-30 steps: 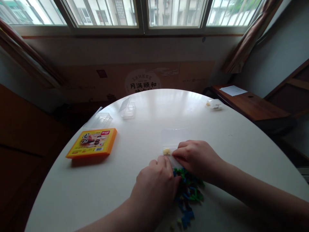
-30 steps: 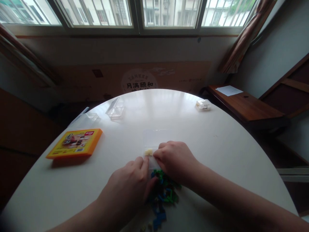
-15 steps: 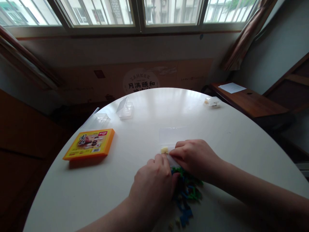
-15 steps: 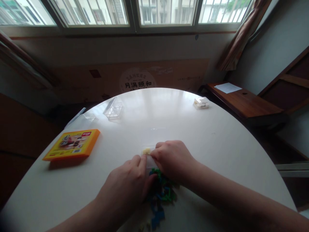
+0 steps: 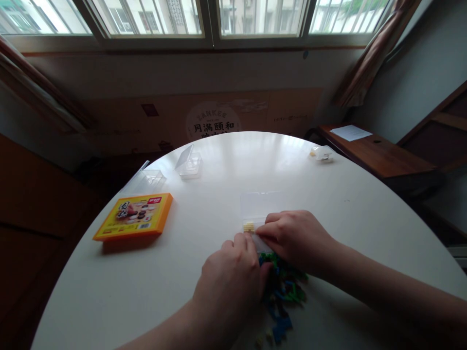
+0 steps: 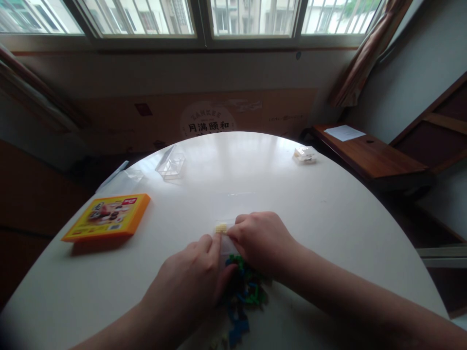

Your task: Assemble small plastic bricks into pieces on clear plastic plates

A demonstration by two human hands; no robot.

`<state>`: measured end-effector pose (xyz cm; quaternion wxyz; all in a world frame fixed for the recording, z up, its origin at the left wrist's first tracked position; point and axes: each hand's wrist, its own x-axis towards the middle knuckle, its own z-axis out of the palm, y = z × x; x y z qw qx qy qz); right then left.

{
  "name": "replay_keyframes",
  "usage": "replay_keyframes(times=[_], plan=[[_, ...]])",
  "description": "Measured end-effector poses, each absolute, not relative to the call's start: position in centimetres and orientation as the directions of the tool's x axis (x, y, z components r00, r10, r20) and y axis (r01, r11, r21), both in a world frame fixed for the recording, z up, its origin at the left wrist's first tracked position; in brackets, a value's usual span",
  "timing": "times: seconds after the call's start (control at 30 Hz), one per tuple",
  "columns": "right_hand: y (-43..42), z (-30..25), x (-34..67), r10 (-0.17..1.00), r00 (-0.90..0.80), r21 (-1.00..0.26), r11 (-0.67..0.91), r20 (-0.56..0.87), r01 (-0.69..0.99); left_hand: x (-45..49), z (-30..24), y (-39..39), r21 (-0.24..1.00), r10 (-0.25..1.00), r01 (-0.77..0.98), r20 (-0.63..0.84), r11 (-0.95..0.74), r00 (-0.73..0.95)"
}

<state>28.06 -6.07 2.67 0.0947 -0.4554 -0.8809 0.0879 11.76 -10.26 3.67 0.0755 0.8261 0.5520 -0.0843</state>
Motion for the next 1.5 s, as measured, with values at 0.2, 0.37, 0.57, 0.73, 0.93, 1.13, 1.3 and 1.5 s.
replay_keyframes(times=[0.2, 0.37, 0.57, 0.73, 0.93, 1.13, 1.3, 1.5], plan=[[-6.1, 2.6, 28.0, 0.813, -0.571, -0.244, 0.58, 0.116, 0.777, 10.3, 5.0, -9.8, -0.007, 0.896, 0.908, -0.168, -0.418, 0.411], [-6.1, 2.7, 28.0, 0.806, -0.582, -0.235, 0.589, 0.109, 0.773, 8.9, 5.7, -7.9, -0.058, 0.934, 0.942, -0.161, -0.332, 0.319], [-6.2, 2.6, 28.1, 0.812, -0.571, -0.218, 0.583, 0.121, 0.783, 8.6, 4.5, -6.8, 0.082, 0.89, 0.921, -0.24, -0.38, 0.388], [-6.2, 2.6, 28.0, 0.81, -0.574, -0.21, 0.585, 0.12, 0.783, 8.5, 4.1, -6.8, 0.098, 0.883, 0.918, -0.251, -0.385, 0.397], [-6.1, 2.4, 28.2, 0.806, -0.58, -0.209, 0.591, 0.116, 0.779, 8.4, 4.2, -6.9, 0.101, 0.882, 0.918, -0.254, -0.383, 0.396], [-6.2, 2.4, 28.2, 0.808, -0.578, -0.227, 0.587, 0.111, 0.777, 8.4, 4.1, -7.0, 0.099, 0.881, 0.918, -0.258, -0.384, 0.397], [-6.1, 2.5, 28.1, 0.796, -0.597, -0.24, 0.602, 0.1, 0.762, 8.5, 4.0, -6.9, 0.096, 0.881, 0.92, -0.266, -0.381, 0.392], [-6.1, 2.3, 28.2, 0.791, -0.603, -0.242, 0.608, 0.104, 0.756, 8.5, 4.0, -7.0, 0.095, 0.879, 0.919, -0.271, -0.382, 0.393]])
